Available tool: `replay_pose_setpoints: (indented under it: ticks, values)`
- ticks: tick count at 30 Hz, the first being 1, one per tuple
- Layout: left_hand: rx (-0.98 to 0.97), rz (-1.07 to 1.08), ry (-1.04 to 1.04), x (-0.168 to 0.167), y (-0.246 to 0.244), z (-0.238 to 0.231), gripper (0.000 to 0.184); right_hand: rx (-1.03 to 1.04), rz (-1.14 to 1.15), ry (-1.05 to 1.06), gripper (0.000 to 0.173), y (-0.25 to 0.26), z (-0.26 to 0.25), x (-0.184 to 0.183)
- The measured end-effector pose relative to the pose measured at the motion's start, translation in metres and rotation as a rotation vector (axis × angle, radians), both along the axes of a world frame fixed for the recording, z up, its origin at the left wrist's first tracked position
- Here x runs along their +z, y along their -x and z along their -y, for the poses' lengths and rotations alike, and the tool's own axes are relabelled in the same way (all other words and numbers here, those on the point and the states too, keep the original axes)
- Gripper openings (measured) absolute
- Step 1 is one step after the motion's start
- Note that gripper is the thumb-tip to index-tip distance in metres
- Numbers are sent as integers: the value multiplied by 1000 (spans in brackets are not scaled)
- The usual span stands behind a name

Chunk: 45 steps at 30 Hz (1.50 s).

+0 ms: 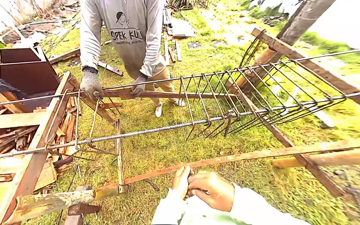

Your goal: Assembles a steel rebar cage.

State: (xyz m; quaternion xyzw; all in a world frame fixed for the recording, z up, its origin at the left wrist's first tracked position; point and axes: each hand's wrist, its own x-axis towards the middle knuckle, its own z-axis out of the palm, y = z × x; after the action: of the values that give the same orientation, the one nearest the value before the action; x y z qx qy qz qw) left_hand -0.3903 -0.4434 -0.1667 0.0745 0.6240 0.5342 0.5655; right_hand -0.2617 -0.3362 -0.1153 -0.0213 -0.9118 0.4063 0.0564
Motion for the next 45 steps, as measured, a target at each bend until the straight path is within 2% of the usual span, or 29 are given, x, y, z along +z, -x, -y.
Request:
replay_pose_setpoints:
  ticks: [2, 3, 4, 5, 6, 7, 10, 11, 13, 15, 18, 19, 21, 23, 25, 27, 30, 32, 33, 35, 37, 39, 41, 43, 44, 45]
  values:
    - [-27, 22, 24, 0, 4, 2, 35, -131, -229, -258, 20, -2, -5, 3]
    - [-77, 43, 20, 0, 6, 3, 35, -148, -263, -441, 32, -3, -10, 6]
    - [-151, 50, 21, 3, 8, 4, 38, -125, -211, -579, 51, -4, -14, 11]
    - [-245, 39, 13, 7, 10, 6, 40, -79, -122, -661, 70, -5, -18, 13]
    - [-349, 10, 1, 11, 11, 8, 41, -39, -42, -702, 79, -6, -22, 11]
    - [-444, -27, -20, 15, 12, 9, 40, -10, 4, -723, 75, -7, -26, 5]
    - [-640, -235, -102, 27, 16, 10, 36, 32, -23, -764, 18, -11, -44, -6]
    - [-699, -336, -103, 34, 19, 11, 37, 53, 17, -730, 12, -11, -48, -1]
    - [-796, -582, -89, 47, 23, 11, 41, 99, 320, -457, 33, -9, -54, 23]
    - [-813, -889, -167, 42, 26, 14, 44, 75, 548, -116, 45, -9, -60, 37]
    - [-715, -1313, -483, 23, 27, 14, 40, 73, 565, 224, 41, -19, -67, 41]
    - [-685, -1409, -556, 21, 27, 11, 39, 81, 543, 256, 39, -23, -70, 42]
    - [-703, -1486, -583, 27, 30, 3, 37, 53, 461, 189, 37, -33, -74, 37]
    - [-788, -1474, -539, 37, 34, -7, 36, -5, 468, 87, 40, -41, -75, 36]
    - [-886, -1464, -493, 47, 38, -19, 34, -105, 445, 86, 42, -46, -72, 33]
    - [-1026, -1442, -400, 58, 43, -33, 32, -193, 424, 157, 41, -48, -72, 28]
    - [-1213, -1389, -259, 73, 47, -54, 32, -201, 387, 367, 37, -52, -82, 17]
    - [-1296, -1283, -133, 86, 47, -75, 36, -266, 307, 478, 35, -57, -89, 8]
    - [-1318, -1188, -51, 92, 45, -87, 39, -324, 230, 414, 35, -60, -89, 1]
    - [-1275, -884, 104, 100, 42, -109, 42, -474, -38, 38, 28, -65, -87, -21]
    - [-1145, -634, 170, 97, 41, -122, 42, -581, -230, -315, 21, -66, -93, -43]
    - [-1147, -572, 201, 98, 42, -136, 42, -598, -249, -434, 22, -65, -100, -53]
    - [-1266, -685, 229, 100, 44, -149, 44, -538, -124, -309, 23, -66, -102, -51]
    - [-1415, -833, 248, 100, 45, -156, 45, -331, 223, 73, 31, -65, -115, -30]
    - [-1452, -881, 245, 99, 43, -157, 45, -241, 331, 267, 35, -63, -126, -24]
    - [-1461, -921, 235, 98, 40, -156, 44, -215, 336, 416, 34, -63, -134, -29]
